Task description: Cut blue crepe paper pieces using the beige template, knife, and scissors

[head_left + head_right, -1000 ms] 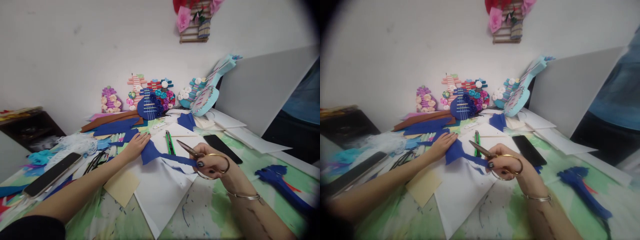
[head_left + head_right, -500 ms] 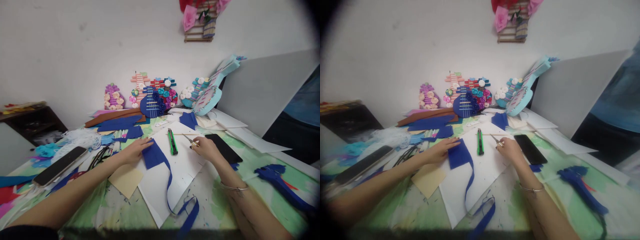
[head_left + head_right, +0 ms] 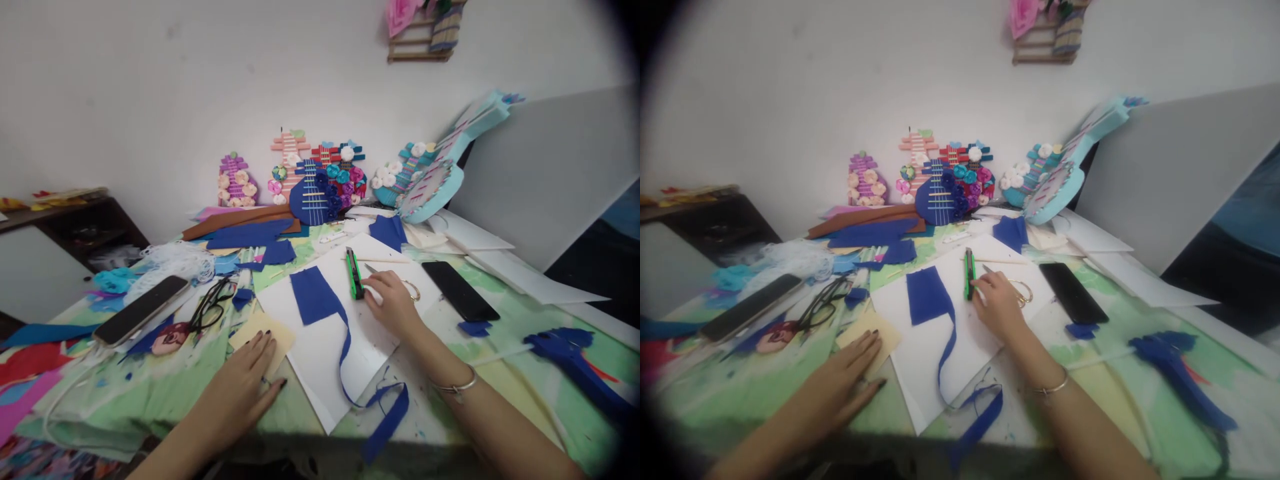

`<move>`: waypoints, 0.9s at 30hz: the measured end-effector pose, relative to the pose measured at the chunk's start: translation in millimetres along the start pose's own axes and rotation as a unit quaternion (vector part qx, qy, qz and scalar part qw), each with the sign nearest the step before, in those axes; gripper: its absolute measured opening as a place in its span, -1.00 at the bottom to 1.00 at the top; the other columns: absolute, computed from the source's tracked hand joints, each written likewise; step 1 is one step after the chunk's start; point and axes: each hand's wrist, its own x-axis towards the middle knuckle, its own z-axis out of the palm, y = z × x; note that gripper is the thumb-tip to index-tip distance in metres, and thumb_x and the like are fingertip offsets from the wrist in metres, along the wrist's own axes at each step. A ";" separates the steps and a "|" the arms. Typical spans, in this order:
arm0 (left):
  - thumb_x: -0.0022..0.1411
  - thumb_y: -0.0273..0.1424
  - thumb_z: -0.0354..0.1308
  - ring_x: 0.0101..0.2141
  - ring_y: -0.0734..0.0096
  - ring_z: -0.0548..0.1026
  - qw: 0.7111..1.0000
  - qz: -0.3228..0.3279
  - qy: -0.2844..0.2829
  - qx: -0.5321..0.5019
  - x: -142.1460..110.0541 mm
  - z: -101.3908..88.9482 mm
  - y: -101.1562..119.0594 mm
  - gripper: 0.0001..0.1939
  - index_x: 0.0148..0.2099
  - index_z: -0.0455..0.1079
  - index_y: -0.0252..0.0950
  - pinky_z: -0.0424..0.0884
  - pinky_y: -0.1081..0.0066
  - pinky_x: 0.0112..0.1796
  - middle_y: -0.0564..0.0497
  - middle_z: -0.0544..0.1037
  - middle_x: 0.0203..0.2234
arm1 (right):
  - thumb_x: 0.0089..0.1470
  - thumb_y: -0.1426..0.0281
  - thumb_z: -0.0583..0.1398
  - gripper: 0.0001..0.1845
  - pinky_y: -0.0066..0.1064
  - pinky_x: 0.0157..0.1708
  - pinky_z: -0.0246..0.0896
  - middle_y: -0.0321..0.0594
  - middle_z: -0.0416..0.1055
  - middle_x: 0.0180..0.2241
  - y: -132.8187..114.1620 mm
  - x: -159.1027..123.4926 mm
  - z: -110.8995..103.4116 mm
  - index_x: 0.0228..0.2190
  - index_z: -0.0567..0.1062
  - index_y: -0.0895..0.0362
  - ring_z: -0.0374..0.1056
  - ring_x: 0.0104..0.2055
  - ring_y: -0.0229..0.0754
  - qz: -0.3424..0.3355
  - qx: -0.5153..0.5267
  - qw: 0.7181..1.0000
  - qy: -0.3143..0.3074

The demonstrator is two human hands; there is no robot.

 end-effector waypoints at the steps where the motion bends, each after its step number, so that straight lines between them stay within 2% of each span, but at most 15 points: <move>1: 0.34 -0.28 -0.05 0.03 0.03 0.48 1.000 -0.003 0.012 0.003 -0.2 1.5 0.8 -0.55 0.11 0.38 -0.46 0.47 0.17 -0.02 -0.31 0.50 0.03 | 0.16 0.46 0.11 -0.73 -0.21 -0.06 0.28 -0.02 0.46 -0.17 -7.6 -2.6 4.1 -0.15 0.55 0.18 0.32 -0.10 -0.05 -0.052 0.037 0.998 0.006; 3: 0.36 -0.36 -0.14 -0.04 0.09 0.54 1.000 -0.010 0.029 0.002 3.1 3.6 0.0 -0.59 0.04 0.42 -0.44 0.50 0.19 -0.07 -0.29 0.56 -0.06 | 0.16 0.44 0.14 -0.75 -0.18 -0.11 0.33 0.00 0.46 -0.20 -20.6 -8.5 11.5 -0.16 0.55 0.19 0.33 -0.14 -0.05 -0.145 0.106 0.984 0.000; 5: 0.36 -0.33 -0.15 -0.05 0.09 0.54 0.999 -0.024 0.024 -0.009 8.1 4.5 -2.3 -0.60 0.01 0.42 -0.42 0.49 0.21 -0.08 -0.29 0.57 -0.08 | 0.16 0.43 0.15 -0.76 -0.15 -0.13 0.35 0.03 0.46 -0.20 -28.3 -14.6 16.2 -0.15 0.54 0.19 0.34 -0.13 -0.02 -0.187 0.135 0.972 -0.037; 8: 0.29 -0.13 -0.02 0.03 -0.02 0.47 0.995 -0.094 -0.027 -0.023 15.5 2.9 -6.8 -0.47 0.11 0.34 -0.43 0.40 0.14 0.00 -0.33 0.47 0.04 | 0.18 0.42 0.15 -0.79 -0.08 -0.07 0.33 0.03 0.49 -0.17 -29.9 -23.3 16.9 -0.19 0.56 0.17 0.36 -0.08 0.01 -0.178 0.148 0.971 -0.067; 11: 0.17 -0.02 0.09 0.12 -0.24 0.33 0.978 -0.191 -0.086 -0.016 23.6 -1.9 -13.5 -0.22 0.17 0.23 -0.62 0.29 0.01 0.06 -0.52 0.34 0.11 | 0.19 0.41 0.15 -0.79 -0.04 0.00 0.32 0.03 0.50 -0.11 -26.6 -30.5 13.3 -0.20 0.57 0.15 0.36 -0.02 0.01 -0.146 0.166 0.974 -0.051; 13: 0.09 0.00 0.15 0.10 -0.26 0.33 0.967 -0.226 -0.112 -0.030 30.2 -6.2 -18.4 -0.15 0.20 0.19 -0.62 0.27 0.00 0.06 -0.50 0.38 0.08 | 0.18 0.41 0.16 -0.79 -0.03 0.02 0.31 0.03 0.50 -0.09 -25.4 -33.6 11.2 -0.20 0.57 0.15 0.36 0.00 0.01 -0.136 0.165 0.976 -0.045; 15: -0.01 -0.03 0.25 0.04 -0.23 0.38 0.959 -0.245 -0.125 -0.063 37.2 -9.6 -22.8 -0.09 0.23 0.16 -0.54 0.29 0.02 0.02 -0.40 0.45 0.01 | 0.18 0.42 0.16 -0.79 -0.04 0.01 0.32 0.03 0.50 -0.09 -25.4 -35.0 10.3 -0.20 0.58 0.16 0.35 0.01 0.01 -0.133 0.162 0.977 -0.047; 19: -0.26 -0.10 0.39 -0.01 -0.27 0.38 0.944 -0.292 -0.125 -0.089 47.7 -10.0 -31.2 0.09 0.27 0.11 -0.47 0.32 -0.01 -0.05 -0.34 0.45 -0.05 | 0.18 0.42 0.15 -0.80 -0.05 -0.01 0.35 0.01 0.51 -0.10 -25.8 -34.7 9.9 -0.24 0.58 0.15 0.38 -0.02 -0.01 -0.121 0.167 0.977 -0.047; 21: -0.32 -0.17 0.40 0.00 -0.26 0.37 0.936 -0.316 -0.102 -0.117 50.3 -9.7 -35.6 0.03 0.22 0.19 -0.41 0.32 -0.02 -0.05 -0.30 0.44 -0.04 | 0.17 0.43 0.15 -0.81 -0.06 -0.01 0.36 0.00 0.50 -0.09 -25.5 -34.2 8.9 -0.25 0.58 0.15 0.38 -0.02 -0.02 -0.111 0.171 0.978 -0.045; 23: -0.30 -0.26 0.37 -0.07 -0.11 0.42 0.918 -0.339 -0.064 -0.197 52.3 -12.4 -39.5 -0.12 0.15 0.26 -0.34 0.37 0.06 -0.10 -0.20 0.45 -0.09 | 0.18 0.44 0.14 -0.81 -0.08 -0.04 0.37 0.00 0.51 -0.11 -25.0 -33.7 7.5 -0.27 0.58 0.14 0.40 -0.04 -0.03 -0.108 0.172 0.978 -0.049; 25: -0.22 -0.30 0.31 -0.20 0.07 0.49 0.878 -0.358 -0.029 -0.316 55.1 -18.6 -42.2 -0.25 0.10 0.27 -0.28 0.43 0.17 -0.23 -0.10 0.46 -0.16 | 0.18 0.43 0.13 -0.80 -0.09 -0.07 0.39 0.00 0.52 -0.13 -24.3 -33.2 6.3 -0.29 0.58 0.14 0.41 -0.07 -0.03 -0.108 0.173 0.978 -0.052; 27: -0.16 -0.31 0.28 -0.28 0.17 0.52 0.826 -0.345 -0.012 -0.445 60.3 -26.1 -43.8 -0.36 0.04 0.28 -0.27 0.45 0.25 -0.31 -0.04 0.49 -0.22 | 0.18 0.43 0.12 -0.80 -0.10 -0.09 0.39 0.01 0.52 -0.15 -23.4 -32.7 5.9 -0.32 0.57 0.15 0.42 -0.09 -0.03 -0.103 0.175 0.978 -0.054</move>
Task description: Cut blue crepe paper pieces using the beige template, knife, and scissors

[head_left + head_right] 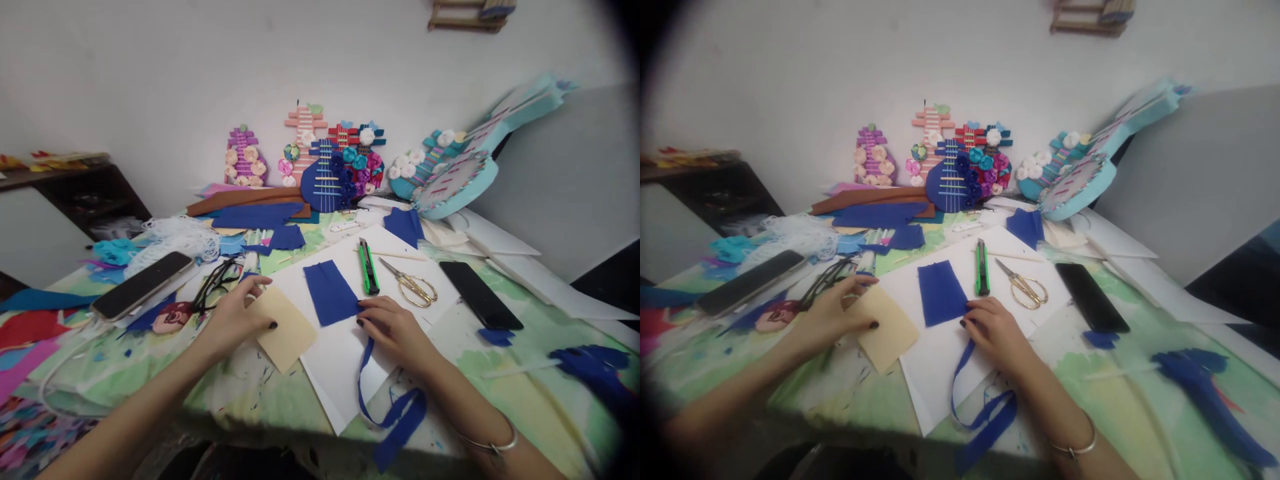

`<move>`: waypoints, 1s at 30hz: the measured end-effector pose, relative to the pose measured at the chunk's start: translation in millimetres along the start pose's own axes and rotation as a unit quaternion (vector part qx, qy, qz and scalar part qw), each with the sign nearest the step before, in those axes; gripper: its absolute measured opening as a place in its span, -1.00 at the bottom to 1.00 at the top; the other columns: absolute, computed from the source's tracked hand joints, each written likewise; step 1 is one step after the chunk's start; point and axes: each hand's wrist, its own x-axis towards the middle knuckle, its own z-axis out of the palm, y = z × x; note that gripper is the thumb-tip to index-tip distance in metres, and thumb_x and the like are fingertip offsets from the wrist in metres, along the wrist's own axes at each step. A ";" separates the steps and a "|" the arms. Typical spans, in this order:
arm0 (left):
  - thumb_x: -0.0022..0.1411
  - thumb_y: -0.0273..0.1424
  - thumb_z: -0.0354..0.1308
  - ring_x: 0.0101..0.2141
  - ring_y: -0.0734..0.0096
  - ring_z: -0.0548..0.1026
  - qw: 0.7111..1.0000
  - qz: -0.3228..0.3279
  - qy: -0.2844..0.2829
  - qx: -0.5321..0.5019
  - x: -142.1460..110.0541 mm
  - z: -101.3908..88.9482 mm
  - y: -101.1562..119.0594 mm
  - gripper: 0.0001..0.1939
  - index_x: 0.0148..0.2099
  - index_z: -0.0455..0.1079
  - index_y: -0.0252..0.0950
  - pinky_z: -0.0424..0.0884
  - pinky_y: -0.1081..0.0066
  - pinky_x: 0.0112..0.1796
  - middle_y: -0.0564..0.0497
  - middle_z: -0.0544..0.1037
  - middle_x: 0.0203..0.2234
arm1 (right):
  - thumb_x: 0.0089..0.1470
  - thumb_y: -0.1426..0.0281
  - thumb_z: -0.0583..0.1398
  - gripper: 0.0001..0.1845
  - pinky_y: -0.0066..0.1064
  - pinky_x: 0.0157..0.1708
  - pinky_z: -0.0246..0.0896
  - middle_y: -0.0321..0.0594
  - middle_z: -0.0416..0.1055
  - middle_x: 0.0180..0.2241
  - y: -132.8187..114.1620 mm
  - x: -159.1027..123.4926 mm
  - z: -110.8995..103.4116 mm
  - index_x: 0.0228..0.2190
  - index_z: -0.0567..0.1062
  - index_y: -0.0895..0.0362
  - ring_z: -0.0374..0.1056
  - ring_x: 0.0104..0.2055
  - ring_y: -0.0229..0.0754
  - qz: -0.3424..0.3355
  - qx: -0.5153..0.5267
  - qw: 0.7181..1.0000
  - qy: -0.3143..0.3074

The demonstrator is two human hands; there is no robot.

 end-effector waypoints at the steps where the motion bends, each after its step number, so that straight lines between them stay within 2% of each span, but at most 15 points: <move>1: -0.14 -0.31 0.28 -0.28 0.18 0.54 0.998 0.007 -0.027 -0.058 2.2 -1.3 4.4 -0.40 0.01 0.28 -0.27 0.46 0.26 -0.31 -0.02 0.52 -0.25 | 0.18 0.43 0.13 -0.80 -0.10 -0.09 0.39 0.01 0.52 -0.15 0.4 0.1 -0.2 -0.33 0.57 0.15 0.42 -0.09 -0.03 0.003 0.002 1.000 0.000; 3: -0.11 -0.31 0.30 -0.26 0.18 0.56 0.987 0.022 -0.078 -0.137 10.0 -1.4 12.8 -0.46 -0.03 0.30 -0.28 0.47 0.27 -0.28 -0.02 0.57 -0.31 | 0.16 0.43 0.14 -0.82 -0.09 -0.07 0.38 0.01 0.51 -0.14 1.1 0.2 -0.4 -0.33 0.57 0.14 0.42 -0.08 -0.02 0.010 0.003 1.000 -0.003; 6: -0.05 -0.27 0.29 -0.31 0.19 0.58 0.978 0.037 -0.125 -0.164 31.6 6.2 22.3 -0.51 -0.06 0.31 -0.28 0.48 0.26 -0.30 -0.02 0.61 -0.38 | 0.12 0.43 0.17 -0.85 -0.10 -0.05 0.37 0.01 0.51 -0.11 0.9 0.4 -1.3 -0.30 0.56 0.13 0.41 -0.04 -0.02 0.007 0.002 1.000 -0.020; 11: -0.01 -0.26 0.25 -0.26 0.18 0.59 0.977 0.097 -0.150 -0.115 81.5 35.5 29.4 -0.55 -0.07 0.32 -0.31 0.50 0.26 -0.28 -0.08 0.62 -0.30 | 0.10 0.46 0.18 -0.85 -0.12 -0.06 0.37 0.00 0.50 -0.11 -2.4 1.6 -4.1 -0.29 0.56 0.13 0.40 -0.03 -0.02 0.017 0.004 0.999 -0.035; 15: -0.01 -0.33 0.21 -0.34 0.21 0.58 0.970 0.141 -0.190 -0.045 110.5 56.5 28.0 -0.56 -0.04 0.35 -0.34 0.47 0.32 -0.38 -0.05 0.61 -0.38 | 0.07 0.51 0.19 -0.82 -0.16 -0.06 0.36 -0.04 0.51 -0.11 -3.7 2.0 -7.0 -0.27 0.57 0.13 0.39 -0.03 -0.04 0.025 0.016 0.998 -0.047; 18: -0.04 -0.40 0.20 -0.37 0.27 0.53 0.964 0.191 -0.185 0.025 120.5 63.3 23.0 -0.60 -0.08 0.42 -0.31 0.41 0.37 -0.40 0.00 0.58 -0.38 | 0.02 0.56 0.19 -0.79 -0.14 -0.04 0.34 -0.04 0.50 -0.09 -3.3 2.4 -10.0 -0.29 0.57 0.14 0.37 -0.01 -0.02 0.032 0.014 0.998 -0.057; 24: 0.06 -0.39 0.22 -0.30 0.30 0.46 0.938 0.285 -0.150 0.126 124.9 66.1 13.7 -0.71 -0.12 0.49 -0.24 0.39 0.35 -0.25 -0.02 0.52 -0.25 | 0.01 0.54 0.21 -0.82 -0.10 -0.03 0.33 -0.10 0.52 -0.11 -0.5 6.0 -15.5 -0.31 0.55 0.10 0.32 0.01 0.01 0.050 0.027 0.995 -0.078; 27: 0.10 -0.34 0.23 -0.22 0.23 0.46 0.926 0.311 -0.136 0.165 124.6 67.9 11.1 -0.66 -0.04 0.48 -0.25 0.39 0.27 -0.17 -0.08 0.49 -0.18 | 0.02 0.54 0.20 -0.81 -0.11 -0.03 0.33 -0.12 0.52 -0.11 1.8 7.6 -17.5 -0.30 0.54 0.09 0.32 0.02 0.01 0.056 0.035 0.994 -0.087; 30: 0.13 -0.25 0.24 -0.06 0.06 0.40 0.917 0.329 -0.108 0.196 124.3 68.1 7.8 -0.57 0.04 0.43 -0.29 0.34 0.12 -0.04 -0.17 0.45 -0.07 | 0.00 0.59 0.17 -0.76 -0.16 -0.04 0.34 -0.15 0.52 -0.13 4.2 8.7 -19.2 -0.31 0.53 0.08 0.33 0.02 -0.02 0.054 0.039 0.994 -0.089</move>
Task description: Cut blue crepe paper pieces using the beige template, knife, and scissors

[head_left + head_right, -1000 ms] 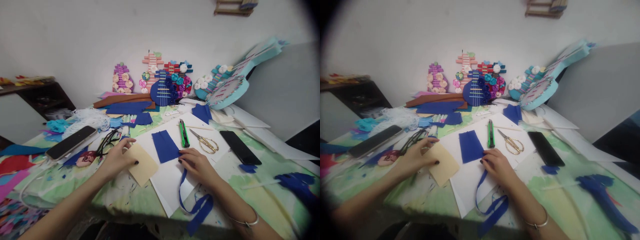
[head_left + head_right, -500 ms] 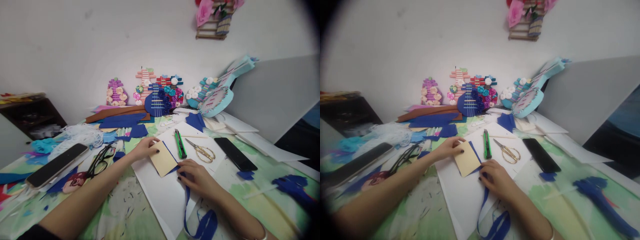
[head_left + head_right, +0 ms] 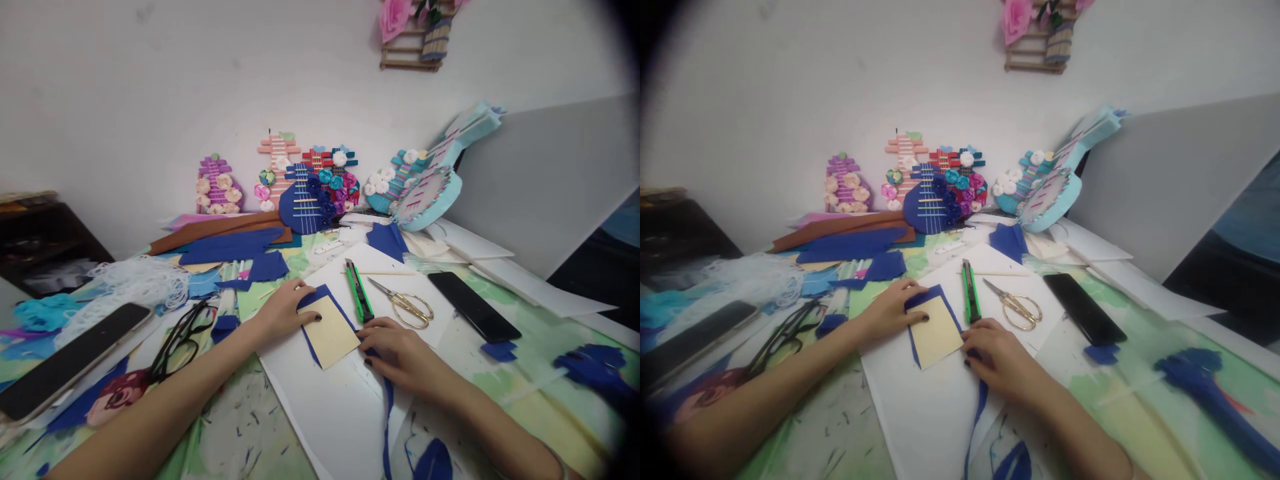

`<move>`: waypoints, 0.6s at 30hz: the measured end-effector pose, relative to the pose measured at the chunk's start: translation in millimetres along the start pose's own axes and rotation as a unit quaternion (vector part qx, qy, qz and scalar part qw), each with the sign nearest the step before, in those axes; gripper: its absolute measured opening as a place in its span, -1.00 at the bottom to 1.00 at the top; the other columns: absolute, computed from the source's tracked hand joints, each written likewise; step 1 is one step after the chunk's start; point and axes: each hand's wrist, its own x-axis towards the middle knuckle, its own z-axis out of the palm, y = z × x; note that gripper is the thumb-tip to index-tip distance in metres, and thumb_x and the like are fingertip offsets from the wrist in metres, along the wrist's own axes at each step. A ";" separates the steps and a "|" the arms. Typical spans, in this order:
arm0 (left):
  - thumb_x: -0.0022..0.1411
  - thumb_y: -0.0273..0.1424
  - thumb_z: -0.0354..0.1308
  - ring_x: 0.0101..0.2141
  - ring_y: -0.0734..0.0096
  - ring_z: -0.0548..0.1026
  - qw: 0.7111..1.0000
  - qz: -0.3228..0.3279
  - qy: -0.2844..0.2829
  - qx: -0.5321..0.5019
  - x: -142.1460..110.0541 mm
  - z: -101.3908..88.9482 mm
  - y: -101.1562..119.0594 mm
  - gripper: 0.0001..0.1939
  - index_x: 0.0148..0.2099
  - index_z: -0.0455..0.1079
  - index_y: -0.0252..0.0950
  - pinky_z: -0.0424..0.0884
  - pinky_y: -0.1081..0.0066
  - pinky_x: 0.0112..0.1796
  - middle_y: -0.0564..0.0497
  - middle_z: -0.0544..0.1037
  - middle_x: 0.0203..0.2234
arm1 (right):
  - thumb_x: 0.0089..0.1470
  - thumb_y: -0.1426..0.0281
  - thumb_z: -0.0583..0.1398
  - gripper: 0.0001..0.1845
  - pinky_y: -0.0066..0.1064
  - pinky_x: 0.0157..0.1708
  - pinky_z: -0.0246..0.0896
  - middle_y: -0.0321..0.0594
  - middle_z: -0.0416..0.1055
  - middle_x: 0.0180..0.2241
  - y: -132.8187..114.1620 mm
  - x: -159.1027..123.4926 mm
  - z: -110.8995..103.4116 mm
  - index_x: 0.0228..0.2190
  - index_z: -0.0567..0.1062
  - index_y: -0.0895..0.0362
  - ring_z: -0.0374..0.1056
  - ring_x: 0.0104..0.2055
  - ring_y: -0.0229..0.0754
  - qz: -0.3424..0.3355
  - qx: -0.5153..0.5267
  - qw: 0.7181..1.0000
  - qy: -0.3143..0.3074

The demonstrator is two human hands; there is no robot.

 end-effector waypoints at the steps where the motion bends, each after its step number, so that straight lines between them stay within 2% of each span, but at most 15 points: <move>1: 0.14 -0.24 0.24 -0.03 0.03 0.38 1.000 0.006 0.003 0.010 -1.0 0.0 -0.9 -0.58 0.03 0.44 -0.30 0.32 0.08 -0.01 -0.18 0.45 -0.05 | 0.00 0.60 0.16 -0.75 -0.17 -0.05 0.35 -0.16 0.52 -0.13 0.8 0.4 -0.5 -0.32 0.53 0.08 0.34 0.01 -0.03 -0.003 0.000 1.000 0.002; 6: 0.20 -0.24 0.21 -0.03 0.07 0.40 0.999 0.036 -0.003 0.035 -11.8 -4.5 -1.6 -0.64 -0.03 0.47 -0.34 0.30 0.10 0.03 -0.19 0.48 -0.07 | 0.03 0.62 0.12 -0.74 -0.24 -0.10 0.37 -0.18 0.53 -0.16 6.0 1.5 -1.5 -0.33 0.51 0.08 0.38 -0.05 -0.08 -0.031 -0.015 0.999 0.009; 12: 0.16 -0.13 0.24 -0.04 0.03 0.39 0.997 0.049 0.015 0.050 -36.2 -6.3 3.4 -0.53 0.00 0.44 -0.37 0.33 0.07 0.01 -0.23 0.46 -0.07 | 0.12 0.56 0.10 -0.80 -0.19 -0.11 0.38 -0.07 0.53 -0.16 1.4 3.0 0.4 -0.33 0.51 0.12 0.40 -0.08 -0.06 -0.102 -0.072 0.991 0.044; 14: 0.18 -0.16 0.22 -0.05 0.04 0.39 0.996 0.062 0.033 0.050 -40.9 -4.5 3.3 -0.55 -0.01 0.44 -0.39 0.32 0.06 0.01 -0.24 0.45 -0.08 | 0.14 0.55 0.09 -0.77 -0.20 -0.06 0.37 -0.03 0.52 -0.11 -5.1 8.1 0.1 -0.23 0.51 0.14 0.41 -0.06 -0.08 -0.133 -0.072 0.988 0.020; 18: 0.24 -0.24 0.16 -0.08 0.06 0.40 0.994 0.083 0.054 0.048 -42.1 -1.1 0.8 -0.65 -0.04 0.44 -0.38 0.34 0.05 -0.02 -0.24 0.46 -0.11 | 0.16 0.57 0.06 -0.66 -0.23 0.11 0.28 0.00 0.50 -0.05 -12.7 26.1 2.4 -0.06 0.49 0.21 0.37 0.08 -0.12 -0.182 -0.037 0.980 -0.070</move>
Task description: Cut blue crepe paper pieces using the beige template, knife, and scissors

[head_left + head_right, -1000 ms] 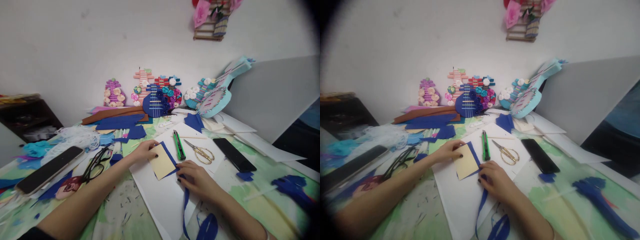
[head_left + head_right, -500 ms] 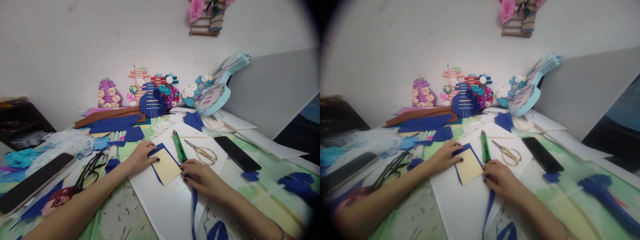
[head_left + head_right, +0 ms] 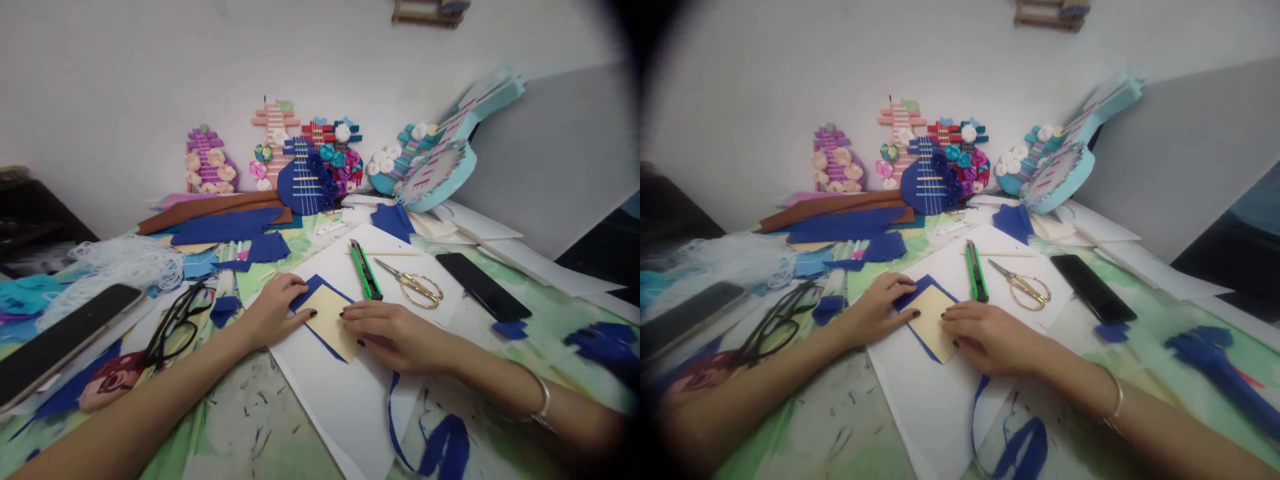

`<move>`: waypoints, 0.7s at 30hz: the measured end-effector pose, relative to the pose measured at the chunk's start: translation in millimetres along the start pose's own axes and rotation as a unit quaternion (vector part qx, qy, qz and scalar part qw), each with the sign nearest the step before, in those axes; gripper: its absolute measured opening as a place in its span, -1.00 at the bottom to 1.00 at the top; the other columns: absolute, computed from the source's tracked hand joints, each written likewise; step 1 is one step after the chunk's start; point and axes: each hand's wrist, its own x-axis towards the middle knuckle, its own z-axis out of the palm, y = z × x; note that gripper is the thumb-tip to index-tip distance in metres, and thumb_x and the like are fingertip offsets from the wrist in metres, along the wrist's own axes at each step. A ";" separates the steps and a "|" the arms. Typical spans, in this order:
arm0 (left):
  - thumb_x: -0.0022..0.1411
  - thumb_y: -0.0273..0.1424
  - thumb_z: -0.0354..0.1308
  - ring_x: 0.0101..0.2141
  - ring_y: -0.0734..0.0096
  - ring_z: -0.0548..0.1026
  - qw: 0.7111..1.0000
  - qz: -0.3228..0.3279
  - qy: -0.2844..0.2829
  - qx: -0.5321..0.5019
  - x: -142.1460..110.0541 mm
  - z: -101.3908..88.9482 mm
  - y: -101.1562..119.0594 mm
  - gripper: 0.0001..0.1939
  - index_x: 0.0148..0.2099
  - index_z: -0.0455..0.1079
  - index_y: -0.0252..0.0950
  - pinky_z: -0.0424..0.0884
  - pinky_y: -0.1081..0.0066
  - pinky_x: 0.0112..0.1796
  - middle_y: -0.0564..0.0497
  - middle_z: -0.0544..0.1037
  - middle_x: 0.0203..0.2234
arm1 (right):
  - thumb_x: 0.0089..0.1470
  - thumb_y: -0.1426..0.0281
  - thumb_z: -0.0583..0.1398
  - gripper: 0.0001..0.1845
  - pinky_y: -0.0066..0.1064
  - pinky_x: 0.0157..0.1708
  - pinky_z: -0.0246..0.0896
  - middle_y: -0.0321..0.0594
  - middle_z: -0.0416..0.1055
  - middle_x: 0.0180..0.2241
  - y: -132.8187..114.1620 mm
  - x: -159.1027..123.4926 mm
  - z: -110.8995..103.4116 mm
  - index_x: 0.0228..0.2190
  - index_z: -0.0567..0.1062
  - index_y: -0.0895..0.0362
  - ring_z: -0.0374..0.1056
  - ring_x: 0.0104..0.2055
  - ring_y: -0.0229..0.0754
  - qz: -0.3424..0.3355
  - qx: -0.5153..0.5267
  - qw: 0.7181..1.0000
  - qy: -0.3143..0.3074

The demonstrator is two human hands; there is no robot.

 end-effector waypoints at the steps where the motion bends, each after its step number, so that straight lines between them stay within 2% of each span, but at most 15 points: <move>1: 0.24 -0.24 0.15 -0.08 0.06 0.40 1.000 0.000 0.001 0.003 0.2 0.7 -0.9 -0.65 -0.04 0.44 -0.39 0.34 0.05 -0.02 -0.24 0.46 -0.11 | 0.16 0.58 0.06 -0.65 -0.22 0.14 0.26 0.01 0.50 -0.06 2.1 4.0 1.4 -0.05 0.48 0.24 0.34 0.11 -0.11 -0.008 0.012 1.000 -0.014; 7: 0.33 -0.20 0.04 -0.02 0.04 0.37 0.999 0.019 -0.015 0.025 -1.4 1.1 -5.0 -0.58 0.03 0.39 -0.45 0.26 0.02 0.05 -0.28 0.43 -0.06 | 0.17 0.59 0.02 -0.60 -0.17 0.17 0.22 0.02 0.46 0.02 16.7 6.1 13.8 0.01 0.45 0.30 0.23 0.21 -0.09 -0.018 0.048 0.998 -0.023; 16: 0.22 0.00 0.09 0.08 -0.07 0.28 0.996 0.024 -0.061 0.060 -3.0 -4.0 3.5 -0.30 0.19 0.24 -0.44 0.18 -0.08 0.10 -0.34 0.33 0.07 | 0.15 0.60 0.01 -0.48 -0.09 0.27 0.04 0.02 0.34 0.15 20.1 1.7 10.8 0.14 0.33 0.32 0.04 0.32 -0.09 0.005 0.042 0.997 -0.070; 19: 0.18 -0.06 0.15 0.16 -0.19 0.19 0.995 0.046 -0.046 0.069 -5.1 -5.8 15.0 -0.32 0.20 0.21 -0.42 0.11 -0.18 0.12 -0.38 0.28 0.14 | 0.17 0.59 -0.01 -0.52 -0.11 0.26 0.06 0.08 0.36 0.12 19.2 1.2 11.6 0.11 0.36 0.38 0.07 0.31 -0.08 0.025 0.040 0.997 -0.061; 21: 0.18 -0.20 0.18 0.19 -0.20 0.15 0.995 0.085 -0.022 0.054 -8.0 -7.7 26.7 -0.44 0.14 0.25 -0.39 0.10 -0.17 0.13 -0.36 0.28 0.14 | 0.18 0.59 -0.01 -0.54 -0.11 0.25 0.09 0.09 0.37 0.11 19.2 0.5 12.5 0.08 0.39 0.38 0.12 0.29 -0.08 0.033 0.037 0.998 -0.049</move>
